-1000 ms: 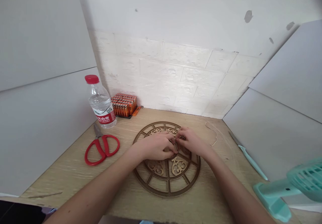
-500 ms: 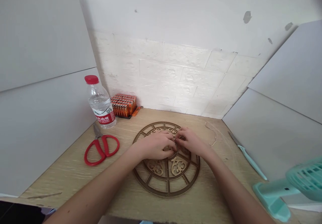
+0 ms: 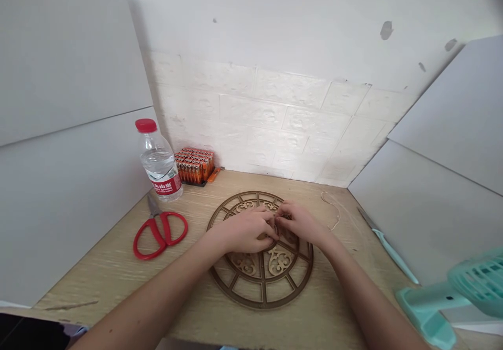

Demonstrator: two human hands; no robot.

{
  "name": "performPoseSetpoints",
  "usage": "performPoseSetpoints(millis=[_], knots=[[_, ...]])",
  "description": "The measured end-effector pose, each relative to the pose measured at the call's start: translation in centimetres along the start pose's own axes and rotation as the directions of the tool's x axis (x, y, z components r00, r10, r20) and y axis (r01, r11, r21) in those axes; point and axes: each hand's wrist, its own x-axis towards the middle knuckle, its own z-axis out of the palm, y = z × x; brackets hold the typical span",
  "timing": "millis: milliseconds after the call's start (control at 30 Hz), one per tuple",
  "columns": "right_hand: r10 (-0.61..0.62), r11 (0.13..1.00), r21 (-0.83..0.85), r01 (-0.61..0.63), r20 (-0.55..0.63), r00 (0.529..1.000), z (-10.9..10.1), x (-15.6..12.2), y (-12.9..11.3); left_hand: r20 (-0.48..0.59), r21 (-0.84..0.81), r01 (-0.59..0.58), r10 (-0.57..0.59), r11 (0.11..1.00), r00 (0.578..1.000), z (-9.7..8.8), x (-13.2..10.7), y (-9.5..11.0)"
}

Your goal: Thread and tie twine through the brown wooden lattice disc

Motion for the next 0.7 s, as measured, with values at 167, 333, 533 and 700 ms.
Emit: performPoseSetpoints(millis=[167,333,533,700], knots=[[0.017,1.000,0.022,-0.016,-0.010,1.000,-0.1,0.0,0.2,-0.016,0.028,0.111,-0.111,0.993,0.994,-0.6,0.2,-0.2],[0.000,0.999,0.032,0.000,0.007,1.000,-0.1,0.1,0.2,-0.231,0.104,0.536,-0.504,0.838,0.832,-1.3,-0.5,-2.4],[-0.018,0.999,0.038,0.017,0.015,1.000,-0.2,0.1,0.2,-0.300,0.118,0.803,-0.750,0.584,0.590,-0.6,-1.4,-4.3],[0.004,0.997,0.071,-0.002,-0.029,1.000,-0.2,0.0,0.4,-0.273,0.112,0.828,-0.784,0.550,0.558,-0.2,-1.2,-4.0]])
